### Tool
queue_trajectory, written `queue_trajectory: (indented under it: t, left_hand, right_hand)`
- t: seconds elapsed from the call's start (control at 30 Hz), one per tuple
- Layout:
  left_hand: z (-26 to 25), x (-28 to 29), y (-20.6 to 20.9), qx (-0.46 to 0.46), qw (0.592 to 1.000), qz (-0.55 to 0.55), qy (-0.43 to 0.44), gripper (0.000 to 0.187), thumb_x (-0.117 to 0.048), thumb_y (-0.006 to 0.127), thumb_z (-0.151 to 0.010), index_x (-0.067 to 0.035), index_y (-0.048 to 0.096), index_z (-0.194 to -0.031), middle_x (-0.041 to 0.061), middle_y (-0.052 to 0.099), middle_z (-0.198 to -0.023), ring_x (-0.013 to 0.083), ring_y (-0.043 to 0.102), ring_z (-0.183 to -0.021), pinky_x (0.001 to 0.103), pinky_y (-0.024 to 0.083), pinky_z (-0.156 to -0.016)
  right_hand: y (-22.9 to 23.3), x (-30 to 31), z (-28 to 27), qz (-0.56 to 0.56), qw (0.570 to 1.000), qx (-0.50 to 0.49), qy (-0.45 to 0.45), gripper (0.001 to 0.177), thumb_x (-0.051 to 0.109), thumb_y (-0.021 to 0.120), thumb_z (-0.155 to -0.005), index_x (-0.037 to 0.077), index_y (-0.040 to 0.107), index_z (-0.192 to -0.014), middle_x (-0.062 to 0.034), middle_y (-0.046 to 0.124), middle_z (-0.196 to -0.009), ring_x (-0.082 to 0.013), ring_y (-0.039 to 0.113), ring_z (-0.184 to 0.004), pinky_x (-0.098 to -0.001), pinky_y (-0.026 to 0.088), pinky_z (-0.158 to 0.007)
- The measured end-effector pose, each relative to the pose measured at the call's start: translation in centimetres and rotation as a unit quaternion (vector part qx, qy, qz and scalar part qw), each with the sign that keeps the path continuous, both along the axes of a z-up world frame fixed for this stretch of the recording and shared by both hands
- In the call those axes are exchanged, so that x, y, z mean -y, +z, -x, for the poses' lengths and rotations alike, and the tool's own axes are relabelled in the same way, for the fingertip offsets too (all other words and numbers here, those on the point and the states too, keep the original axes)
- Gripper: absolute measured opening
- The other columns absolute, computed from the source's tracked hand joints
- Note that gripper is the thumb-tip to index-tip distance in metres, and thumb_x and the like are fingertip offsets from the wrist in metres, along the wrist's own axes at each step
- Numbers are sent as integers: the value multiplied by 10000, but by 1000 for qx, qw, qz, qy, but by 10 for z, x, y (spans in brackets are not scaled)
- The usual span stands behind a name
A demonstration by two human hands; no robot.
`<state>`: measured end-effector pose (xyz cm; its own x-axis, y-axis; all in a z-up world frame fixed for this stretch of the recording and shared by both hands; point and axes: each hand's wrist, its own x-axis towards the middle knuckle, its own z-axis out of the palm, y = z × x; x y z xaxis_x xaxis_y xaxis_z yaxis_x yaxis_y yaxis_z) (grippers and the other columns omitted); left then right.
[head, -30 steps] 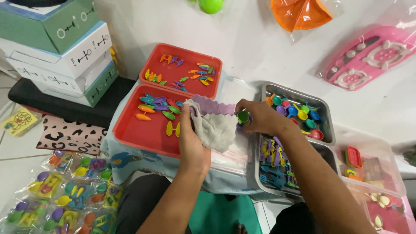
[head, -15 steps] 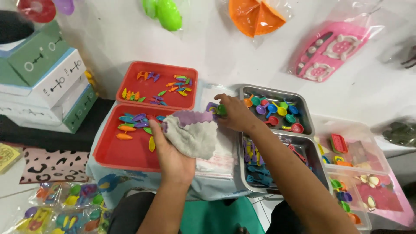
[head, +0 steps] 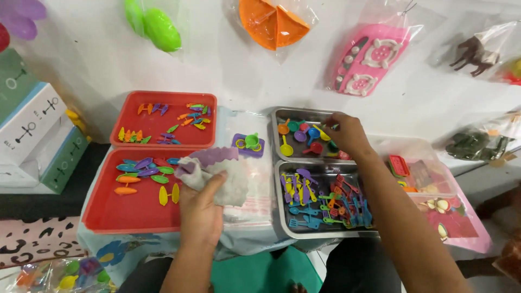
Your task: Cleaning and sorting various plastic toy pieces using a cloth.
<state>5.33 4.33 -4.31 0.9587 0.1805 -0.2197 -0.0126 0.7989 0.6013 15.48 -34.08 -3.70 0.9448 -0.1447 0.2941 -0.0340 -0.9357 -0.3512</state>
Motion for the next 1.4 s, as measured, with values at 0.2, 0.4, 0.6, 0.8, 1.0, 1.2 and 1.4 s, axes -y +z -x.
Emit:
queue_trajectory:
  t: [0.2,0.4,0.6,0.8,1.0,1.2,1.4]
  left_hand:
    - [17,9,49,-83,992,-49,-84,393,-122,563,-977,54,628,-1322,148,683,-1240,226,644,-1060,323,516,-845]
    - [15,17,44,-86,957,-251,-119,642,-398,477,-962,-24,495,-1483,151,599,-1484,245,593,-1345,344,470,-1085]
    - [7,15,9,-53,978,-124,-158,390,-22,637,-869,23,664,-1255,177,703,-963,232,622,-677,283,404,-429]
    - [21,15,38,30,955,-285,-83,241,-24,727,-847,84,765,-1058,129,813,-957,194,743,-808,279,566,-703]
    - [9,13,8,-48,904,-403,-134,412,-409,718,-878,-25,805,-1002,165,785,-859,295,752,-845,487,532,-733]
    - [10,-1,14,65,685,-704,-175,250,-291,737,-876,-161,797,-1081,121,785,-842,378,752,-881,435,597,-670]
    - [21,5,34,62,806,-573,-139,226,-283,859,-787,-81,800,-867,174,770,-755,273,768,-764,366,550,-597]
  right_hand:
    - [7,-29,19,-18,994,-106,-13,276,269,699,-867,155,792,-1100,-21,772,-961,-227,692,-766,-362,552,-744]
    - [-3,-49,0,76,971,-179,-139,478,614,702,-888,150,817,-901,-47,767,-905,-263,725,-824,-393,561,-763]
    - [-24,-40,-14,73,971,-170,-154,306,409,753,-812,143,825,-945,-105,768,-936,-327,730,-863,-423,591,-758]
    - [-25,-27,-5,-64,972,-158,-161,269,358,753,-825,123,826,-934,-89,774,-889,-273,726,-820,-396,575,-785]
    - [-36,-2,-2,-126,976,-84,-159,353,497,780,-762,214,813,-972,-84,776,-941,-361,709,-1061,-472,559,-901]
    - [33,-82,77,-366,930,8,34,228,55,742,-891,-19,739,-1107,-117,679,-716,-183,605,-630,-303,490,-619]
    - [37,-120,132,-493,843,4,215,143,24,656,-893,-74,738,-957,-193,698,-818,-261,640,-764,-394,533,-710]
